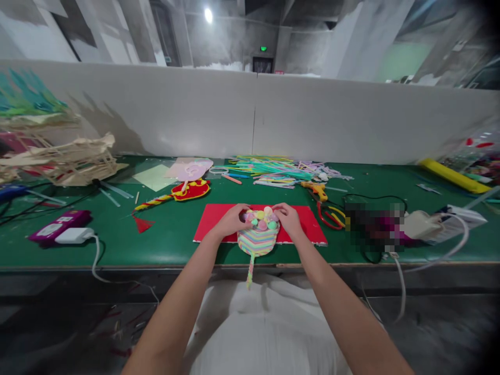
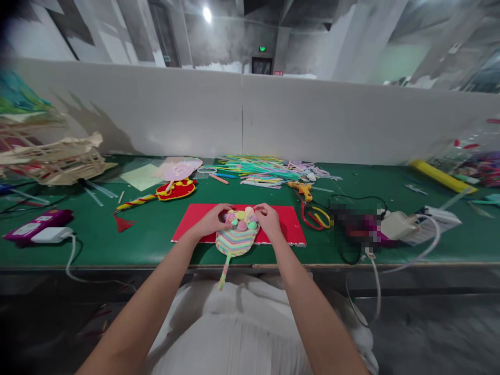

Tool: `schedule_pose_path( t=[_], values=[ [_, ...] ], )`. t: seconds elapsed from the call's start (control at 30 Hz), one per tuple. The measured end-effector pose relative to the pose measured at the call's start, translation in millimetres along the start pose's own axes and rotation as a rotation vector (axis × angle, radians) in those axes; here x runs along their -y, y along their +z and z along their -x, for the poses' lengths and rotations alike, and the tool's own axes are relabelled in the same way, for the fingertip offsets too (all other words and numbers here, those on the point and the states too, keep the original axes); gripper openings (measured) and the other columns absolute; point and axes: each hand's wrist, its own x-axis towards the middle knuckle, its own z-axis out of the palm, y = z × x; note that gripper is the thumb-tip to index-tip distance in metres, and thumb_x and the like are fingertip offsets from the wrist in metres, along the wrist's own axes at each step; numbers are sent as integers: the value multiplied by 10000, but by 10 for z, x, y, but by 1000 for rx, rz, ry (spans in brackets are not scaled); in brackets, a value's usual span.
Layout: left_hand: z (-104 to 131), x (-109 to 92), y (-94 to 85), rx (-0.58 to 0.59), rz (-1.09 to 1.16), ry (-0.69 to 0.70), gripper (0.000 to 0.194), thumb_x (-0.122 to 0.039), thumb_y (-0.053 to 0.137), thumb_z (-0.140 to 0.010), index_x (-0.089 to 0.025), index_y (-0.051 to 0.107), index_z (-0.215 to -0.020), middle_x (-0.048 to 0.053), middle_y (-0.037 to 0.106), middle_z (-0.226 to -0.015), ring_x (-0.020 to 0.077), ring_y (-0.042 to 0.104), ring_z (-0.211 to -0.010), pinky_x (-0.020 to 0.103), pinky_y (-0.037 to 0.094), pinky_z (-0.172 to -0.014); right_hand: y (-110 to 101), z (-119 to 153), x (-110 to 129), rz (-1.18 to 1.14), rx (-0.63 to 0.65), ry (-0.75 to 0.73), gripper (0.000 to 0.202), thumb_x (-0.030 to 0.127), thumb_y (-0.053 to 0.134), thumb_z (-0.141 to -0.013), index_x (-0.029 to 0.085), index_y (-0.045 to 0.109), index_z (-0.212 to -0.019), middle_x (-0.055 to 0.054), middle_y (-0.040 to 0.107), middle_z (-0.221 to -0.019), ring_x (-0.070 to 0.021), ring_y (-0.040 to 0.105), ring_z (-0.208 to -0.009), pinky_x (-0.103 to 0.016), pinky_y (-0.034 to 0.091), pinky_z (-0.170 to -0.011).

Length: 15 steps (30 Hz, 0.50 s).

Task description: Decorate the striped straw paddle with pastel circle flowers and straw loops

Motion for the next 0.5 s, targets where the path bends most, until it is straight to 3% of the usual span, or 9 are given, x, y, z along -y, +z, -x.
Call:
schedule_pose_path(
  t=[0.23, 0.4, 0.5],
  values=[
    [2, -37, -28, 20, -44, -8, 526, -269, 667, -626, -171, 508, -1118, 86, 531, -1158, 208, 514, -1044, 336, 418, -905, 2, -1, 32, 41, -11, -50, 191, 322, 535, -693, 186, 615, -801, -34, 627, -734, -168, 554, -670, -260, 410, -578],
    [-2, -12, -34, 51, -38, -28, 499, -310, 661, -642, -176, 524, -1102, 83, 559, -1119, 215, 529, -1014, 350, 424, -891, -11, 17, 49, 112, -1, -45, 263, 377, 535, -710, 186, 641, -856, -11, 569, -624, -158, 522, -610, -254, 395, -543],
    [0, -30, -37, 38, 22, -76, 473, -356, 646, -662, -174, 526, -1081, 76, 573, -1082, 204, 549, -965, 337, 451, -843, -24, 15, 36, 140, 14, -38, 228, 343, 527, -705, 193, 651, -825, -21, 600, -674, -171, 542, -654, -263, 407, -572]
  ],
)
